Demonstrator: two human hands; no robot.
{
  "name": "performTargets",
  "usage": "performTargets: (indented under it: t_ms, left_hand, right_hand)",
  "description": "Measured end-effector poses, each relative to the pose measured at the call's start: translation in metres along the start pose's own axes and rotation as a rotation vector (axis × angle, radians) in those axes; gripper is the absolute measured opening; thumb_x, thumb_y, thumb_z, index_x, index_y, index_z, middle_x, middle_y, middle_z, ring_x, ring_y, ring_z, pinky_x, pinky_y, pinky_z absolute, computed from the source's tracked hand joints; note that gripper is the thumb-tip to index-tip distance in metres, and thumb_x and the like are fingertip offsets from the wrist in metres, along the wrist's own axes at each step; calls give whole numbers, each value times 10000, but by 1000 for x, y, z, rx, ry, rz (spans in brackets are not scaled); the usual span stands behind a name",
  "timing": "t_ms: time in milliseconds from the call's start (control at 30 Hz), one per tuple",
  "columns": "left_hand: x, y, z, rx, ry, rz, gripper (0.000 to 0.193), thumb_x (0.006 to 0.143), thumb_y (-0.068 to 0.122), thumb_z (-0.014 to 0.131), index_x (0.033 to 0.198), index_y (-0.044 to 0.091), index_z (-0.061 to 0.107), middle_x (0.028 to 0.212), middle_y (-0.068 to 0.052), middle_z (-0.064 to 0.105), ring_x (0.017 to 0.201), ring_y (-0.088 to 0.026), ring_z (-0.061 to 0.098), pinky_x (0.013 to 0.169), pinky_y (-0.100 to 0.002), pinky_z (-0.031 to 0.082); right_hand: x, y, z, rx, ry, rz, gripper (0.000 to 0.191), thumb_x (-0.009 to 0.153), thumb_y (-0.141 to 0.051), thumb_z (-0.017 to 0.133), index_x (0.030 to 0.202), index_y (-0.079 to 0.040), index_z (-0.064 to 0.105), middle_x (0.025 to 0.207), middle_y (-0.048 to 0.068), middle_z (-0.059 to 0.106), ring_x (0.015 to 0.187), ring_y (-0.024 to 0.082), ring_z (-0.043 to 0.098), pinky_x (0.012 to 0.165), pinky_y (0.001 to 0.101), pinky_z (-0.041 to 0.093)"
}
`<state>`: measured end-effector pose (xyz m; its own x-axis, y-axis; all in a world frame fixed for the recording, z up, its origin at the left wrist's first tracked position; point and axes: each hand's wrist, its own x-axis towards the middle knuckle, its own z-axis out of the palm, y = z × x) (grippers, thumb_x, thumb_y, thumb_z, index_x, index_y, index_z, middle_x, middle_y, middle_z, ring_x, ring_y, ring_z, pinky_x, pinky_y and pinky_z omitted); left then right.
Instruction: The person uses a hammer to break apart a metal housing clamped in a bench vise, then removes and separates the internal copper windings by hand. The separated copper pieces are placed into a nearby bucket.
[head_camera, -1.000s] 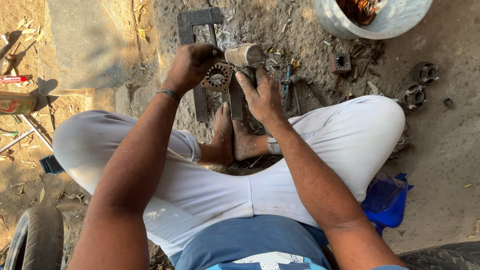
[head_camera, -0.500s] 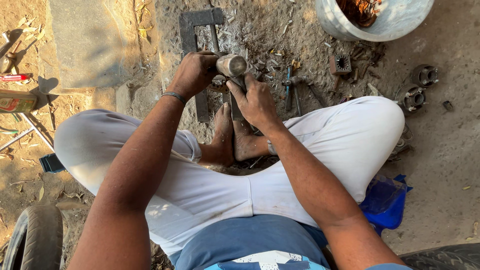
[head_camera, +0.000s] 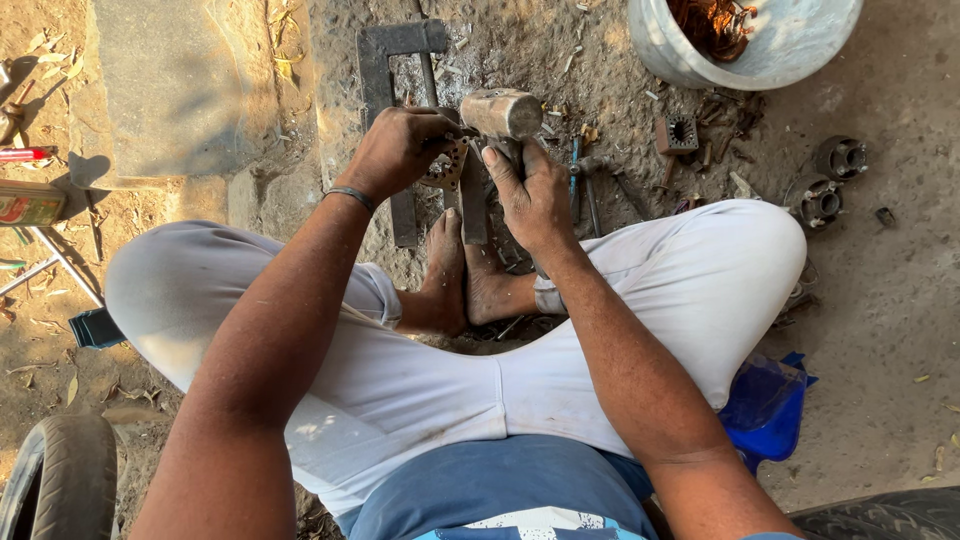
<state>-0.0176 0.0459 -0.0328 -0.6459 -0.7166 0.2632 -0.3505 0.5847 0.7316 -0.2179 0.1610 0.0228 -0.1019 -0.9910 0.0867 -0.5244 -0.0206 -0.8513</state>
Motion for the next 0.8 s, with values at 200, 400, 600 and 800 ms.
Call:
performTargets:
  t_ms: [200, 400, 600, 800]
  left_hand:
    - [0, -6, 4, 11, -51, -132, 93, 967, 146, 752, 1028, 93, 798, 981, -75, 790, 815, -218, 768, 769, -365, 625]
    - [0, 1, -1, 22, -17, -100, 123, 922, 126, 766, 1033, 86, 802, 992, -95, 795, 836, -232, 767, 759, -377, 621]
    - [9, 9, -10, -146, -33, -149, 107, 995, 135, 725, 1068, 97, 792, 960, -71, 792, 828, -199, 786, 754, -350, 641]
    - [5, 5, -1, 13, -67, -26, 116, 953, 141, 735, 1037, 103, 806, 1019, -69, 793, 845, -224, 770, 771, -362, 638]
  right_hand:
    - [-5, 11, 15, 0, -38, -51, 328, 1084, -344, 552, 1042, -28, 632, 732, 42, 638, 521, 119, 591, 427, 301, 524]
    - [0, 25, 12, -114, -17, 74, 346, 1086, -371, 598, 952, -55, 644, 712, 29, 651, 557, 101, 621, 471, 316, 557]
    - [2, 8, -4, 67, 31, 168, 385, 1037, -412, 615, 906, -51, 624, 595, 21, 580, 474, 117, 584, 425, 342, 482]
    - [0, -5, -6, -18, 44, -45, 364, 1091, -372, 606, 1003, -23, 661, 691, 33, 625, 563, 119, 618, 479, 311, 496]
